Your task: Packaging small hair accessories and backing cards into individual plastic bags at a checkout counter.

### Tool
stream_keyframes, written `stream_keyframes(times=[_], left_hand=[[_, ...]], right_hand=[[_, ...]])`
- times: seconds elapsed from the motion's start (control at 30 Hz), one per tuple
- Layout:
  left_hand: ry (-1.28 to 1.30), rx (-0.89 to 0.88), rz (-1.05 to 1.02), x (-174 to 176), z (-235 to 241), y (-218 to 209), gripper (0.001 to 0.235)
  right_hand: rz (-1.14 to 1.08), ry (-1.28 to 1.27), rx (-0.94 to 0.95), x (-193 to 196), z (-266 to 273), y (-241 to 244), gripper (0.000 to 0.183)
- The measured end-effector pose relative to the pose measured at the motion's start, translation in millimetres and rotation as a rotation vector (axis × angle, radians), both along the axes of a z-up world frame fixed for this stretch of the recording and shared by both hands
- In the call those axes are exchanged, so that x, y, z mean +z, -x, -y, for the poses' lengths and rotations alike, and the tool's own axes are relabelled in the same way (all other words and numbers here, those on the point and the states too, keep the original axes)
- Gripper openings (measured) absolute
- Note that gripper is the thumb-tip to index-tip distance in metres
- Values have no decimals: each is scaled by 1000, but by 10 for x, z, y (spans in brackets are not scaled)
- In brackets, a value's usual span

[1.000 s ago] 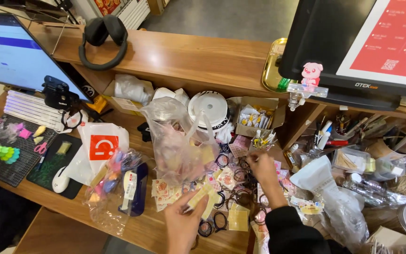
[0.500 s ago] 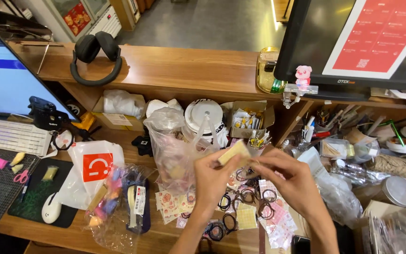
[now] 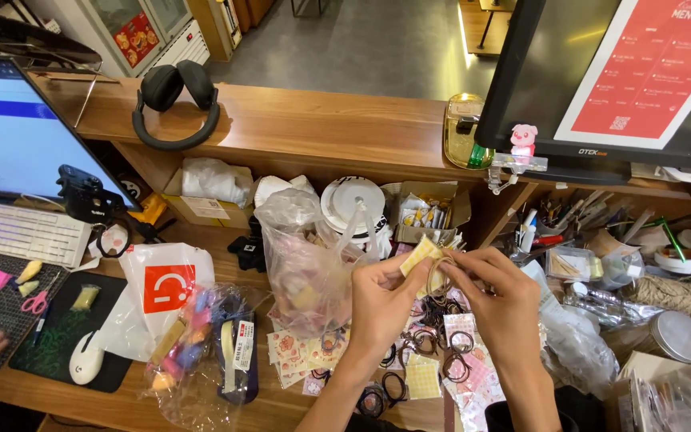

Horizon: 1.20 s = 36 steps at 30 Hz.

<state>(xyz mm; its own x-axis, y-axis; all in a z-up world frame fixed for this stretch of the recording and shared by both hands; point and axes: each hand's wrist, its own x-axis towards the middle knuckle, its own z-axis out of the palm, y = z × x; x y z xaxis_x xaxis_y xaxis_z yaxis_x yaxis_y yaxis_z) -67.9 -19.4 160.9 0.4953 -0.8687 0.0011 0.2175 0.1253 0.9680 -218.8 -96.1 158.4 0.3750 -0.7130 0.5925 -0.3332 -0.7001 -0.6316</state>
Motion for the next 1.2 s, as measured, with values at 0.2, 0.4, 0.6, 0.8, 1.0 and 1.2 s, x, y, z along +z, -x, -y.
stream_keyframes(times=[0.2, 0.4, 0.6, 0.8, 1.0, 1.2], left_hand=[[13, -75, 25, 34, -43, 81, 34], [-10, -39, 152, 114, -118, 240, 40], [-56, -24, -2, 35, -86, 237, 39], [-111, -43, 20, 1, -96, 349, 46], [-49, -71, 122, -20, -171, 513, 45], [-12, -49, 221, -46, -239, 593, 41]], right_hand=[[-121, 117, 51, -108, 40, 89, 26], [-166, 151, -17, -182, 13, 163, 23], [-59, 49, 100, -69, -69, 208, 38], [-144, 105, 28, -210, -91, 292, 28], [-118, 122, -34, -346, -172, 320, 25], [-82, 106, -99, -358, -290, 323, 21]])
